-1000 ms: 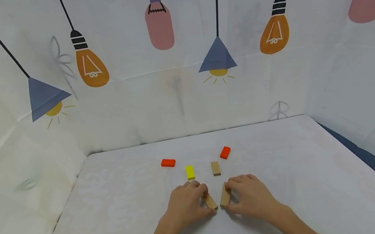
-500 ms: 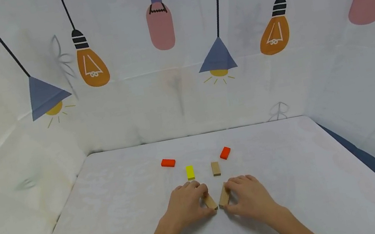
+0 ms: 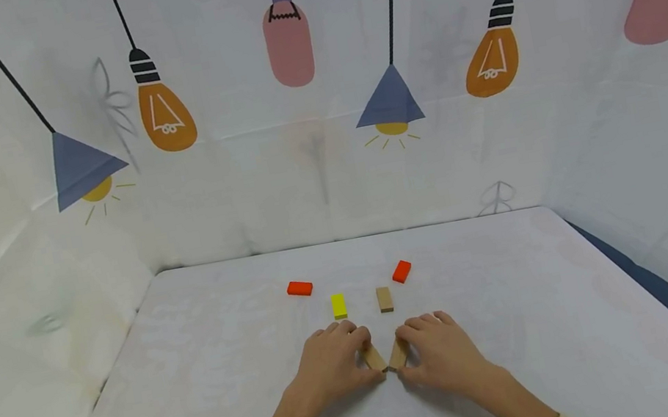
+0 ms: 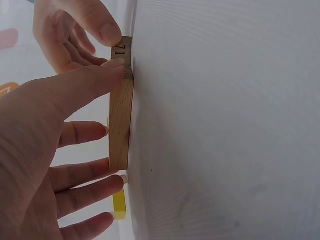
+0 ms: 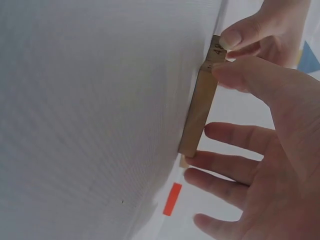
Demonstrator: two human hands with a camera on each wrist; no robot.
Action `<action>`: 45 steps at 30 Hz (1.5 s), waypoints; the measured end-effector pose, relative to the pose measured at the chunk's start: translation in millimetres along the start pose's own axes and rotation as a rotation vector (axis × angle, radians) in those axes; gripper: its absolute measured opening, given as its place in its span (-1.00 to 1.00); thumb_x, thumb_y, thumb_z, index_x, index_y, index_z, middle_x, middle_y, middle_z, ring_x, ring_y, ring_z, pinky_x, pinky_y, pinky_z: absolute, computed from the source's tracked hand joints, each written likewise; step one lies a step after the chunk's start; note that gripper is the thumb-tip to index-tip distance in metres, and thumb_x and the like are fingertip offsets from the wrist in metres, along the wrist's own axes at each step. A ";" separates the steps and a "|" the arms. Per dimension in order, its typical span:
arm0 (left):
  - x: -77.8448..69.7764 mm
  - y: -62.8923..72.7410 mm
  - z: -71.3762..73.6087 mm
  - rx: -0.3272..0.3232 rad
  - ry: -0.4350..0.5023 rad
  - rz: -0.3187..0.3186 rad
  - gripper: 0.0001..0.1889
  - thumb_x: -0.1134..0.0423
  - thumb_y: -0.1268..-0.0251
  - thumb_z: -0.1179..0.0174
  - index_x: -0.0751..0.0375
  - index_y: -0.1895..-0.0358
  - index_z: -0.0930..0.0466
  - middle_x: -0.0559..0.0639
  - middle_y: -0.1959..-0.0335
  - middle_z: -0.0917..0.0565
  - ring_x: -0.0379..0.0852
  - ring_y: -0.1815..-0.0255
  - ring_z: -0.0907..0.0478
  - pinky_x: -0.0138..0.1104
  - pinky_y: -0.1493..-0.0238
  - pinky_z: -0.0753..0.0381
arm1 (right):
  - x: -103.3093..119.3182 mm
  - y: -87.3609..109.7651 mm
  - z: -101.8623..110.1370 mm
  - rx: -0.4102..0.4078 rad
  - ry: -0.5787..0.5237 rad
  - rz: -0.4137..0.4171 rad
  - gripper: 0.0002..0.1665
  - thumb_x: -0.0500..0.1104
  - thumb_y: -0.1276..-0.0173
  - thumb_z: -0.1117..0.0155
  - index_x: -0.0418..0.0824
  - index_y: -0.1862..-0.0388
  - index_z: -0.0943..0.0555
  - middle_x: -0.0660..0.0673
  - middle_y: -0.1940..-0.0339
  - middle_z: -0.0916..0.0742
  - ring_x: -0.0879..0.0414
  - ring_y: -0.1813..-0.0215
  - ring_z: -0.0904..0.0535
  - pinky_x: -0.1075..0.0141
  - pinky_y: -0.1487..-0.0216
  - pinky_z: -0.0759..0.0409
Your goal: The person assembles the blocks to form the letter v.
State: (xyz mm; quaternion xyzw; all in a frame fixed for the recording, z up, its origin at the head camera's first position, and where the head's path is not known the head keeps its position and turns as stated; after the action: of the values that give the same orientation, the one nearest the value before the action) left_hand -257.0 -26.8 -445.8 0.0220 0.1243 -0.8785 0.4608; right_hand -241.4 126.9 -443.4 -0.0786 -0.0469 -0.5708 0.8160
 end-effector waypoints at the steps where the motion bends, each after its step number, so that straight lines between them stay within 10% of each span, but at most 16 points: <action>1: -0.1 0.0 0.1 -0.001 0.000 0.001 -0.56 -0.33 0.05 -0.41 -0.17 0.24 -0.57 -0.21 0.21 -0.62 -0.24 0.24 -0.50 -0.24 0.16 -0.57 | -0.2 -0.1 -0.7 0.000 0.005 0.000 -0.47 0.22 -0.04 -0.48 0.02 0.05 -0.65 -0.01 -0.03 -0.73 -0.03 -0.16 -0.60 -0.22 -0.36 -0.35; 45: -1.9 2.4 -1.0 -0.013 -0.005 0.005 -0.56 -0.32 0.05 -0.41 -0.17 0.26 -0.56 -0.20 0.20 -0.61 -0.23 0.25 -0.51 -0.21 0.13 -0.58 | 0.5 4.7 -1.8 0.000 0.000 -0.009 -0.39 0.24 -0.07 -0.48 -0.03 -0.03 -0.64 -0.03 -0.02 -0.70 -0.03 -0.14 -0.58 -0.17 -0.35 -0.36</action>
State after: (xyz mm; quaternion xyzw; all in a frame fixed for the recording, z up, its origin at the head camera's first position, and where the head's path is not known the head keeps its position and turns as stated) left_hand -254.0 -26.4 -446.9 0.0169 0.1287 -0.8766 0.4634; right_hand -236.9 127.6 -445.4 -0.0785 -0.0473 -0.5744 0.8135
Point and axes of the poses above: each hand's wrist, its own y-axis away from the middle knuckle, its own z-axis out of the back of the hand, x = y × z, the point moved 7 cm from there along -y, towards the middle knuckle
